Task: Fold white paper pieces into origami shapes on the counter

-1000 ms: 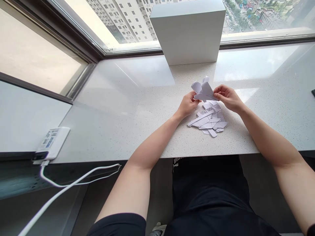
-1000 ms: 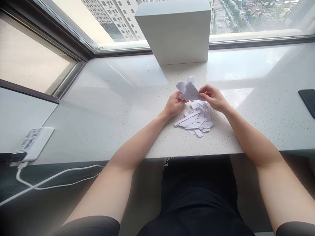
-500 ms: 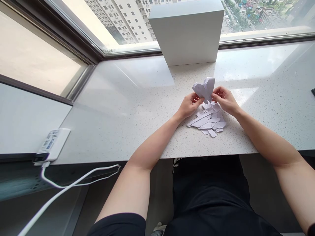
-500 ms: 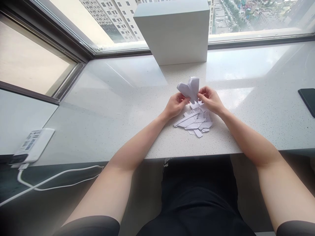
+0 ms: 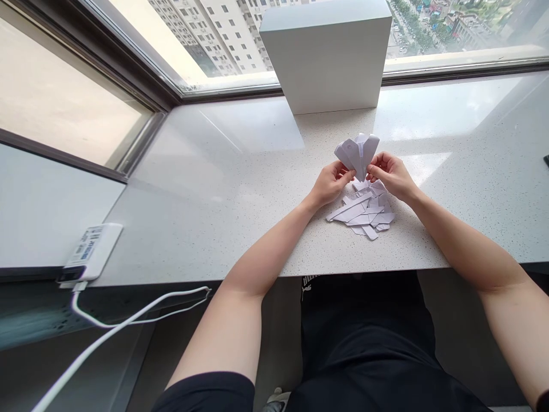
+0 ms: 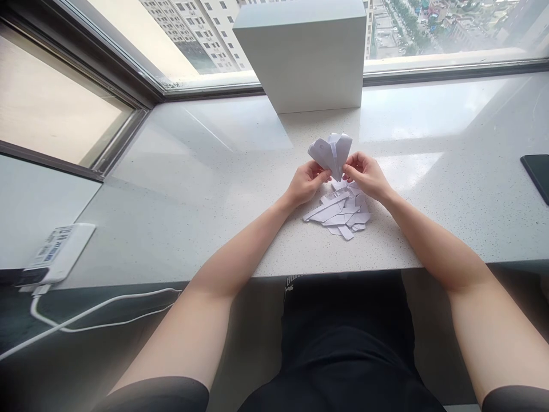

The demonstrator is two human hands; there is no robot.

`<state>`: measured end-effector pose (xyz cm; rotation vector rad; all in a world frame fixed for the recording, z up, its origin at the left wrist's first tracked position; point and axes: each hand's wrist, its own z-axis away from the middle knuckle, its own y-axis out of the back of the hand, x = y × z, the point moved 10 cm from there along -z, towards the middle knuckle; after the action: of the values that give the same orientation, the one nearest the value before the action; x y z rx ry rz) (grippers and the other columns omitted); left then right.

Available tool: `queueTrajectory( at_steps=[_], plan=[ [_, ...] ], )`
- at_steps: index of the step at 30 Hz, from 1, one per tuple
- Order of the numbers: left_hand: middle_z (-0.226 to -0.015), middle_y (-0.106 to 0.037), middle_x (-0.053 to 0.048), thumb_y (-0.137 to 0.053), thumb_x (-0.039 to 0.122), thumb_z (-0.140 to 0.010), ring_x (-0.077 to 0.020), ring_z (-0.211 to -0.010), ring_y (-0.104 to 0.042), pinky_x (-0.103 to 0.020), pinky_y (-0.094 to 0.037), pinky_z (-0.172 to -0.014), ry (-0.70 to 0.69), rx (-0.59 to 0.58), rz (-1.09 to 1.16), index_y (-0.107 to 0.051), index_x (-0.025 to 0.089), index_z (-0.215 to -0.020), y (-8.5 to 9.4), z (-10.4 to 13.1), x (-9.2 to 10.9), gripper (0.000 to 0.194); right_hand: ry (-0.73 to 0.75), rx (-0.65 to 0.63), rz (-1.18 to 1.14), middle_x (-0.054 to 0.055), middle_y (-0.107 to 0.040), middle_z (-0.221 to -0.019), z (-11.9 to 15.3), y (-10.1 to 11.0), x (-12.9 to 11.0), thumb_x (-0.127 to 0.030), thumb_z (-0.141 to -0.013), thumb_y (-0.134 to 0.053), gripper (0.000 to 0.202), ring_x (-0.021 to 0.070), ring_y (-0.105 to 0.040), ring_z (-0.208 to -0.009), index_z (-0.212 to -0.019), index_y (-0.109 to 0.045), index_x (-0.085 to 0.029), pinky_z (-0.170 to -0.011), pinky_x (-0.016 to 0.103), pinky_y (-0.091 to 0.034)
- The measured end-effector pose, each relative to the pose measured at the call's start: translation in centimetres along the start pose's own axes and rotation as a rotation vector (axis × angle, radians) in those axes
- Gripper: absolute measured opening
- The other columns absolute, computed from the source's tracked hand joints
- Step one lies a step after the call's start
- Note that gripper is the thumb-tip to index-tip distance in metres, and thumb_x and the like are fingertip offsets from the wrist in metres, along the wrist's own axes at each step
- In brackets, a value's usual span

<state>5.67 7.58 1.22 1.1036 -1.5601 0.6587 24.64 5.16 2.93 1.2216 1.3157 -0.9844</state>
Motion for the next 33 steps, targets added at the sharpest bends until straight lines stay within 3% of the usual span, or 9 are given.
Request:
queueTrajectory(
  at_steps=[6,14,20,23,26,29,33],
  plan=[
    [-0.117,-0.093,-0.013,-0.097,0.076,-0.102,-0.0247,-0.099,-0.087,-0.039,-0.069,-0.091,0.0,-0.007,0.03,-0.085,0.022,-0.122,0.1,-0.2,-0.7,0.06,0.004,0.01,-0.023,0.004,-0.083,-0.088,0.0,0.0,0.1,-0.09,-0.08,-0.109,0.073,0.0223,-0.082,-0.08,-0.095,-0.073,-0.028,-0.071,0.036,-0.072],
    [-0.121,-0.093,-0.015,-0.098,0.079,-0.1,-0.0261,-0.104,-0.088,-0.038,-0.067,-0.09,-0.006,-0.064,0.038,-0.085,0.02,-0.126,-0.5,0.1,0.3,0.066,0.001,0.003,0.011,0.004,-0.083,-0.089,0.1,-0.3,0.5,-0.084,-0.086,-0.108,0.067,0.0227,-0.083,-0.082,-0.096,-0.071,-0.028,-0.073,0.038,-0.073],
    [-0.116,-0.093,-0.014,-0.093,0.062,-0.11,-0.0247,-0.1,-0.087,-0.038,-0.068,-0.089,-0.012,-0.047,-0.058,-0.086,0.02,-0.123,-0.4,0.2,0.5,0.044,0.042,-0.025,0.076,0.005,-0.083,-0.097,0.1,-0.4,0.5,-0.089,-0.091,-0.102,0.07,0.0228,-0.082,-0.085,-0.102,-0.069,-0.028,-0.076,0.039,-0.072],
    [-0.113,-0.092,-0.012,-0.089,0.051,-0.114,-0.0235,-0.099,-0.086,-0.038,-0.069,-0.09,-0.029,-0.028,-0.141,-0.086,0.02,-0.122,-0.3,0.3,0.6,0.032,0.067,-0.053,0.123,0.004,-0.082,-0.099,0.0,-0.3,0.4,-0.088,-0.094,-0.1,0.07,0.0219,-0.079,-0.083,-0.117,-0.072,-0.028,-0.07,0.036,-0.066],
    [-0.116,-0.091,-0.012,-0.084,0.049,-0.118,-0.023,-0.1,-0.085,-0.038,-0.07,-0.09,-0.084,-0.034,-0.209,-0.087,0.02,-0.125,-0.4,0.4,1.3,0.029,0.119,-0.089,0.214,0.004,-0.078,-0.096,0.1,-0.5,-0.1,-0.083,-0.105,-0.093,0.062,0.0215,-0.071,-0.079,-0.129,-0.079,-0.028,-0.065,0.036,-0.058],
    [-0.128,-0.088,-0.013,-0.082,0.051,-0.121,-0.0223,-0.105,-0.082,-0.037,-0.07,-0.09,-0.125,-0.007,-0.308,-0.089,0.023,-0.126,-0.1,0.4,2.0,0.03,0.197,-0.102,0.313,0.006,-0.079,-0.098,0.4,-0.8,-0.9,-0.072,-0.117,-0.082,0.046,0.0211,-0.066,-0.077,-0.127,-0.085,-0.027,-0.067,0.038,-0.057],
    [-0.122,-0.085,-0.012,-0.078,0.051,-0.124,-0.021,-0.1,-0.076,-0.036,-0.066,-0.088,-0.162,0.016,-0.389,-0.089,0.024,-0.125,0.2,0.4,2.7,0.029,0.261,-0.086,0.378,0.009,-0.087,-0.108,0.5,-1.0,-1.4,-0.05,-0.121,-0.077,0.028,0.0218,-0.07,-0.081,-0.128,-0.088,-0.025,-0.071,0.038,-0.06]
  ],
)
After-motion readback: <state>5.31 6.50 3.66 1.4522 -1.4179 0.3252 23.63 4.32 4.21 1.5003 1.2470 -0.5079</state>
